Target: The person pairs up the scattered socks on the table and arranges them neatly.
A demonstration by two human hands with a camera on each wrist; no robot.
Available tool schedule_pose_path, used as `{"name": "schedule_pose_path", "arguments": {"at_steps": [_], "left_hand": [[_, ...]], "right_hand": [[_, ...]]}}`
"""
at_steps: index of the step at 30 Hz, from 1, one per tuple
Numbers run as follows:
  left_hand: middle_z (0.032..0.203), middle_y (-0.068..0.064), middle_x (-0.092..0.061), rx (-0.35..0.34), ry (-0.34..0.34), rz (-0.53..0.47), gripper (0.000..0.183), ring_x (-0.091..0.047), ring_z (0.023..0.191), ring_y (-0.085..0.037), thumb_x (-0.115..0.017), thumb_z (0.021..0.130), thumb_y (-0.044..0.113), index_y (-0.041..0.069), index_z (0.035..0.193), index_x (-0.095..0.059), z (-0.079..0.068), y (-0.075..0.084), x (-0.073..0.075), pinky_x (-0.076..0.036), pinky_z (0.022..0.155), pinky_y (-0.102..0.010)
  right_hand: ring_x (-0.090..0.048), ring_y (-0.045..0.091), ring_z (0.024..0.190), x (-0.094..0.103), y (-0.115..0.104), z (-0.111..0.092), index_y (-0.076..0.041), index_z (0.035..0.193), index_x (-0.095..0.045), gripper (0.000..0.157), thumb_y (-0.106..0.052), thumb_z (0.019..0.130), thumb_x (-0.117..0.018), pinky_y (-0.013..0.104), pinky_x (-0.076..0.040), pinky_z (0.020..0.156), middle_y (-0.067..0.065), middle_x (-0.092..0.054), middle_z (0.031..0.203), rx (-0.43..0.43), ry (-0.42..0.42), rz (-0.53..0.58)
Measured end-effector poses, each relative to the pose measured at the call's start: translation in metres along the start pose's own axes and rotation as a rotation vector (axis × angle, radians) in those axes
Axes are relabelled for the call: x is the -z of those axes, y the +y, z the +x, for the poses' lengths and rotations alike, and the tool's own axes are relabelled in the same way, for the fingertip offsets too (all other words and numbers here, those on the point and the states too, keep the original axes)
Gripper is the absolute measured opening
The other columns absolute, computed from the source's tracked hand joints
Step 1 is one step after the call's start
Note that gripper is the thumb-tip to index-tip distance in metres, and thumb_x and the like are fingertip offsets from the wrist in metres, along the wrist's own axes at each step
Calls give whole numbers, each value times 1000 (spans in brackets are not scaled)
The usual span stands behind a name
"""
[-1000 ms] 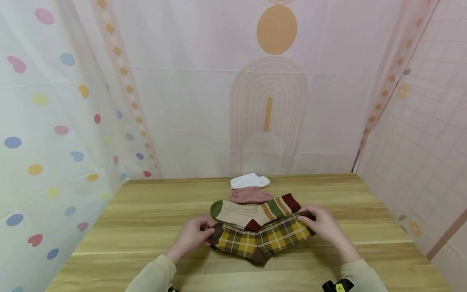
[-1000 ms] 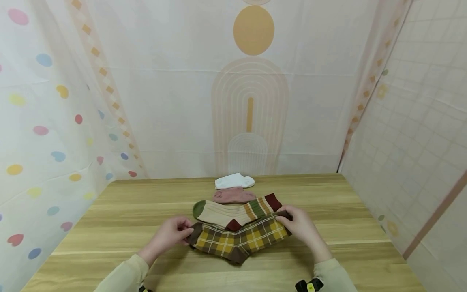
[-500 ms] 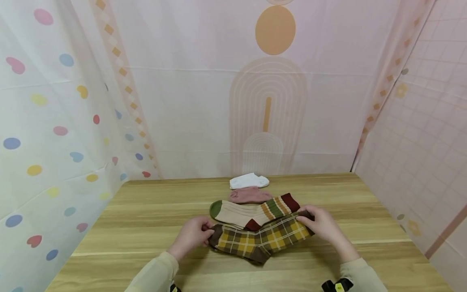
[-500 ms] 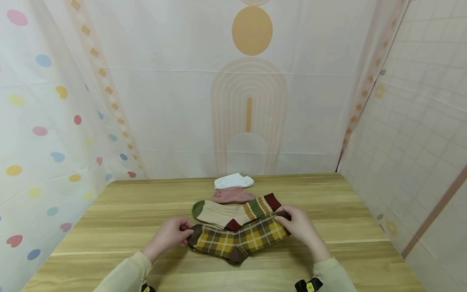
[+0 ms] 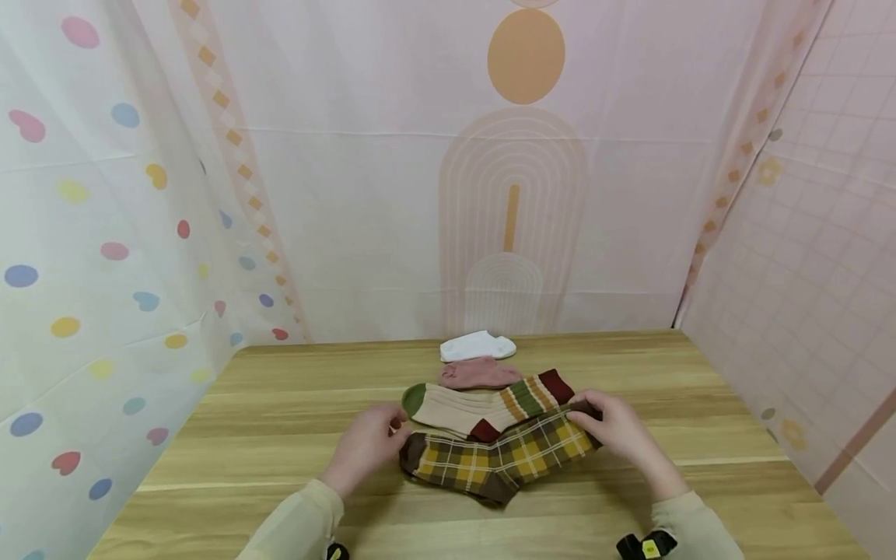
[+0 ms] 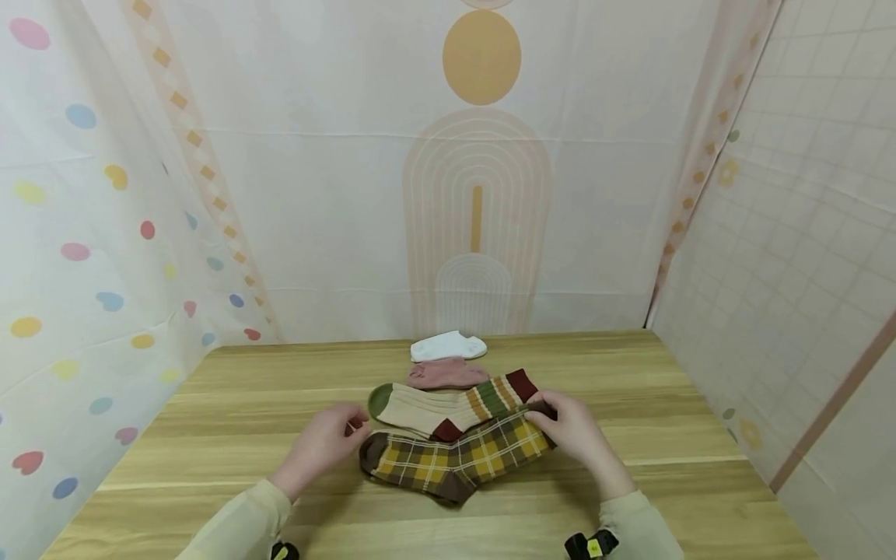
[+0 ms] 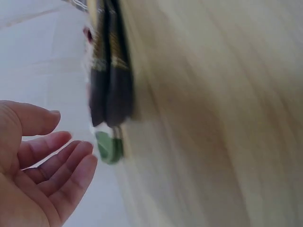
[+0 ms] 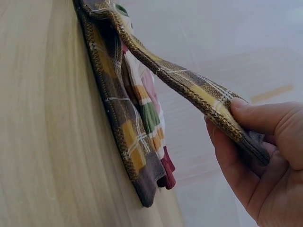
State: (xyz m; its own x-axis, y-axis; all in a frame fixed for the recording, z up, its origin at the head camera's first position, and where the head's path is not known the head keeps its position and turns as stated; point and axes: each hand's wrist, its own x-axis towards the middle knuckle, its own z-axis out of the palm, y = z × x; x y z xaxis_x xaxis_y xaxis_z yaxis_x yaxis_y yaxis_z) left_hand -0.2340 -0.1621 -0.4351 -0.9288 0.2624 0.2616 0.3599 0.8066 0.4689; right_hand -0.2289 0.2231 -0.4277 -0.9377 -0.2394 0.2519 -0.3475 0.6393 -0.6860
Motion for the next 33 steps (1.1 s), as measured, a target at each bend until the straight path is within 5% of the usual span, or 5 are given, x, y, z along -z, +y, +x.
{"name": "schedule_pose_path", "arguments": {"at_steps": [5,13,25,33], "left_hand": [[88,-5,-68,-95,48,21,10,-65,78,-19,-75,86,8,4,94,-71,-2,16,1,-54,68,-37],[98,-7,-68,-343,150,73,22,-64,91,-23,-79,81,8,4,101,-70,-13,40,-6,-54,82,-41],[119,-8,-65,-626,6,162,42,-62,110,-24,-76,88,23,7,125,-65,-24,61,-29,-50,92,-42],[124,-8,-63,-686,-47,220,47,-60,113,-23,-75,89,25,9,131,-61,-26,65,-39,-50,92,-42]], "right_hand": [[-61,13,81,0,-1,3,-9,102,-70,8,-10,94,-67,32,-51,69,-1,-67,93,6,5,7],[-60,10,78,0,-5,4,-8,101,-70,8,-9,94,-67,29,-50,67,-1,-68,92,22,22,15],[-62,14,81,-2,-1,4,-7,100,-70,7,-8,94,-68,31,-51,69,1,-68,93,14,28,2],[-64,18,85,-3,4,4,-8,100,-71,7,-9,94,-68,35,-52,73,3,-69,97,2,23,-26]]}}
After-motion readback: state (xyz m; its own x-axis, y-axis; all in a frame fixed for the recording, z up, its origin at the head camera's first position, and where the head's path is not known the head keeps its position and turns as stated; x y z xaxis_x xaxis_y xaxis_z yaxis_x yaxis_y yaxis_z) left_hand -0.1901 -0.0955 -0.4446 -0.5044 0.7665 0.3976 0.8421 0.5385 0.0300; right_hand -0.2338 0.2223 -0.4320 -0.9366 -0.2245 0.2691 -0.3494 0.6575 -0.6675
